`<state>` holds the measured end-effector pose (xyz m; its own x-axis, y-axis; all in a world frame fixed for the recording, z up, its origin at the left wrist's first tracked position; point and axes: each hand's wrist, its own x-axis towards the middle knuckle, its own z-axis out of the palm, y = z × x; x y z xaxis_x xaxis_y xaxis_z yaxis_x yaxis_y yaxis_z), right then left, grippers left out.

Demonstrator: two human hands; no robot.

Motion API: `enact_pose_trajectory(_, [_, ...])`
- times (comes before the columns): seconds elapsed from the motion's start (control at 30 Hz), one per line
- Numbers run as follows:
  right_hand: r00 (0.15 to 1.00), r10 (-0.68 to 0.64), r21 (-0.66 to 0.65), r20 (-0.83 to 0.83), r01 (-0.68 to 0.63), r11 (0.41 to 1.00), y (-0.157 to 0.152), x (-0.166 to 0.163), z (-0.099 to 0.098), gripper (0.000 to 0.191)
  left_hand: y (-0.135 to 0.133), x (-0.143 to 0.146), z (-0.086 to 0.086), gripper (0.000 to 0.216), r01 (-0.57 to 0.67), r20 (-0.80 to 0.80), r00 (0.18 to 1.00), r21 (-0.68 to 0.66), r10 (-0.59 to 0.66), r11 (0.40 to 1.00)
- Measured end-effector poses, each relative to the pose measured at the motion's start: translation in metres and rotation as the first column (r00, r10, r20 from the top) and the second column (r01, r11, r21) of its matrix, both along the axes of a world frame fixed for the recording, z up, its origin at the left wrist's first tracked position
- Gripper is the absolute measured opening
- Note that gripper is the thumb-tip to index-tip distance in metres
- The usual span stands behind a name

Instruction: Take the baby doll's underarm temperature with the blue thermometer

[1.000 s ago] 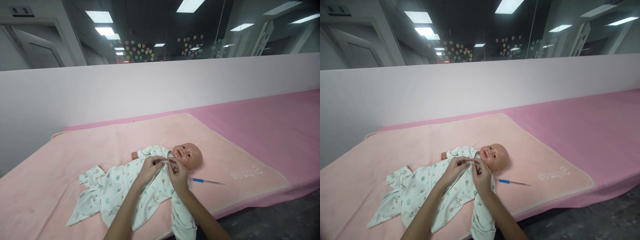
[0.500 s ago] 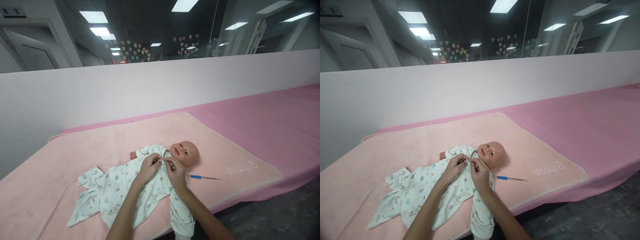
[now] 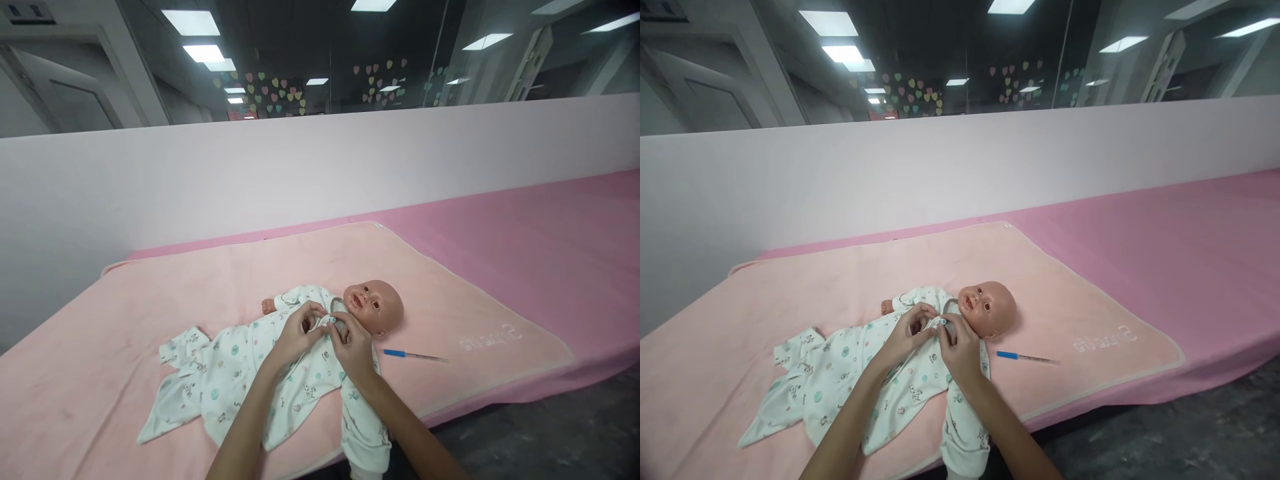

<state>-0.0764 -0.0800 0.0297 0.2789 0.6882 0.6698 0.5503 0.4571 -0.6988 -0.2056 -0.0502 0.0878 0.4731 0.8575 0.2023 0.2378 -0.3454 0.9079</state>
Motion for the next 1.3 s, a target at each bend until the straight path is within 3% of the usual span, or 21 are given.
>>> enact_pose_trajectory(0.1, [0.998,-0.021,0.004,-0.055,0.022,1.000,-0.001,0.002,-0.001,0.017,-0.013,-0.006,-0.001,0.048,-0.010,-0.062,0.998,0.065,0.014,0.998])
enact_pose_trajectory(0.17, [0.998,-0.027,0.022,-0.056,0.029,0.999,-0.002,0.003,-0.001,0.018,-0.024,-0.012,-0.007,0.054,-0.079,-0.050,0.995,0.095,0.084,0.992])
enact_pose_trajectory(0.3, [0.995,-0.091,0.137,0.051,0.083,0.987,-0.004,0.000,0.002,0.019,-0.042,-0.025,-0.026,0.041,-0.367,0.051,0.930,0.122,0.364,0.922])
enact_pose_trajectory(0.4, [0.947,-0.066,0.225,0.313,-0.006,0.974,-0.008,-0.009,0.004,0.026,-0.052,-0.028,-0.037,0.029,-0.483,0.021,0.872,0.185,0.488,0.856])
enact_pose_trajectory(0.5, [0.853,0.040,0.154,0.521,-0.140,0.978,-0.012,-0.017,0.005,0.027,-0.057,-0.023,-0.041,0.027,-0.479,-0.044,0.848,0.362,0.528,0.799])
enact_pose_trajectory(0.63, [0.864,0.037,0.075,0.503,-0.086,0.993,-0.012,-0.021,0.003,0.030,-0.061,-0.014,-0.042,0.028,-0.450,-0.126,0.799,0.524,0.588,0.723])
enact_pose_trajectory(0.8, [0.871,0.004,0.050,0.491,-0.033,0.998,-0.010,-0.020,0.001,0.034,-0.067,-0.009,-0.042,0.028,-0.518,-0.129,0.728,0.539,0.673,0.664])
enact_pose_trajectory(1.03, [0.915,0.071,0.059,0.397,-0.102,0.993,-0.012,-0.016,0.001,0.021,-0.071,-0.011,-0.047,0.026,-0.643,0.026,0.696,0.468,0.718,0.606])
enact_pose_trajectory(1.17, [0.901,0.110,0.042,0.419,-0.140,0.989,-0.013,-0.014,0.004,0.016,-0.071,-0.010,-0.049,0.030,-0.596,-0.024,0.688,0.551,0.725,0.584])
enact_pose_trajectory(1.3, [0.905,0.158,0.023,0.395,-0.182,0.983,-0.015,-0.013,0.007,0.017,-0.070,-0.008,-0.047,0.034,-0.518,-0.140,0.691,0.589,0.710,0.620])
